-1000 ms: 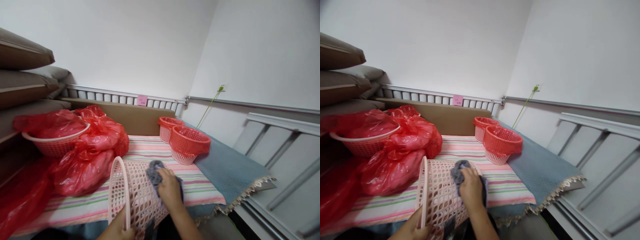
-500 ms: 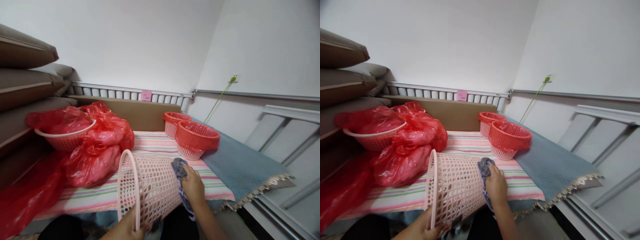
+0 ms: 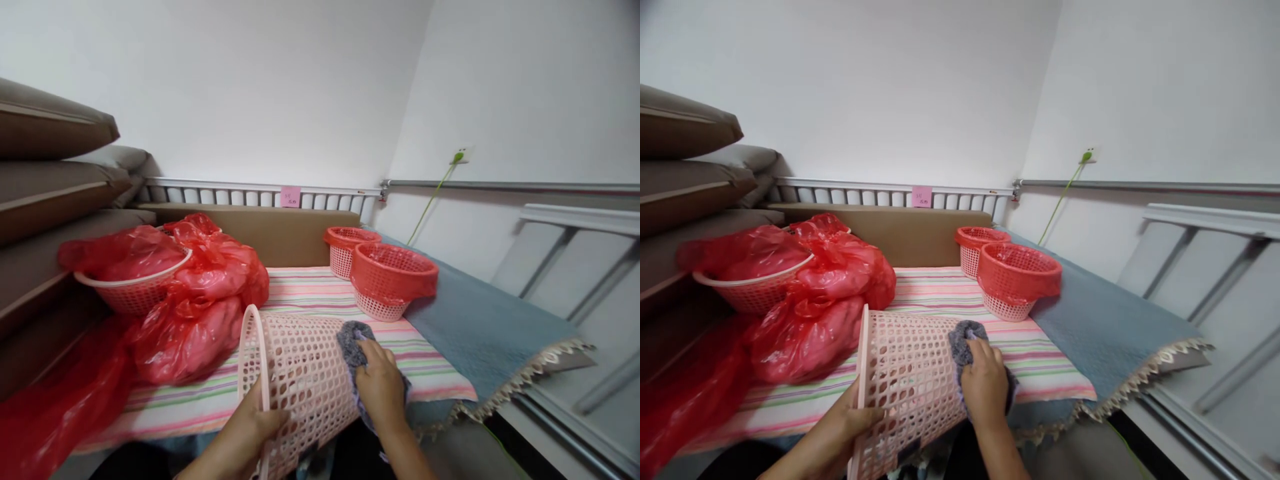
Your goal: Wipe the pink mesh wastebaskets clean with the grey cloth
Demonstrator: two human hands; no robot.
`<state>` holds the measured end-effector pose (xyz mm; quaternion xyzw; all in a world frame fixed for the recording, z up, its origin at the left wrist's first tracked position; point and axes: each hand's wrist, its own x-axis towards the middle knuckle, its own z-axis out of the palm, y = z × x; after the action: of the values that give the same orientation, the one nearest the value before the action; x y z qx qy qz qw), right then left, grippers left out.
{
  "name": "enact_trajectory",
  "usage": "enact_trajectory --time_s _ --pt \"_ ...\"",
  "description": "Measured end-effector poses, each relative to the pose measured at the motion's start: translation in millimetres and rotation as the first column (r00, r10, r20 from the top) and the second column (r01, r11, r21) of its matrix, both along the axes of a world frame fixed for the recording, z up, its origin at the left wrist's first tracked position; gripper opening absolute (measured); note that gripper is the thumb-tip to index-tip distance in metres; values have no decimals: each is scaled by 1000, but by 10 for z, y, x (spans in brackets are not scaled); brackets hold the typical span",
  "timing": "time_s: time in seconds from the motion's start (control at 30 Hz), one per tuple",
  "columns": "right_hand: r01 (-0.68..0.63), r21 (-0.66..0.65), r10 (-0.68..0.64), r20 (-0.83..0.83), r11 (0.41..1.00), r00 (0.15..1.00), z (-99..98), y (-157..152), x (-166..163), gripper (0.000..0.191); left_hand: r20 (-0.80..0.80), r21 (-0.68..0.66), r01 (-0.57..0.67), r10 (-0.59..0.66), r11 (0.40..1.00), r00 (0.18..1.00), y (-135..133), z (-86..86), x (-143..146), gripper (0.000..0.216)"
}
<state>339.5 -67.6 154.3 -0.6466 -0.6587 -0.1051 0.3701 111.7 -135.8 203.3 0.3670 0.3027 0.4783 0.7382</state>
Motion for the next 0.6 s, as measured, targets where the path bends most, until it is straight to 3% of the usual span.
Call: enact_trajectory --time_s 0.13,0.23,0.3,0.47,0.6 --pt "-255 54 260 -110 965 959 337 -200 -630 51 -26 -3 -36 36 999 999 -2 -40 -3 79" --pt "-497 112 509 -134 860 850 537 -359 -1105 51 -114 69 -97 104 993 988 10 -63 -23 70" --pt "-555 150 574 -149 818 805 574 -420 -1275 52 -177 88 -143 156 986 972 20 -107 -35 63" --pt "-559 205 582 -78 804 809 412 -387 -1163 54 -200 114 -219 238 969 950 49 -297 -12 62" --pt "-382 144 394 -68 913 916 215 -185 -635 51 -146 59 -181 188 982 971 35 -386 21 63"
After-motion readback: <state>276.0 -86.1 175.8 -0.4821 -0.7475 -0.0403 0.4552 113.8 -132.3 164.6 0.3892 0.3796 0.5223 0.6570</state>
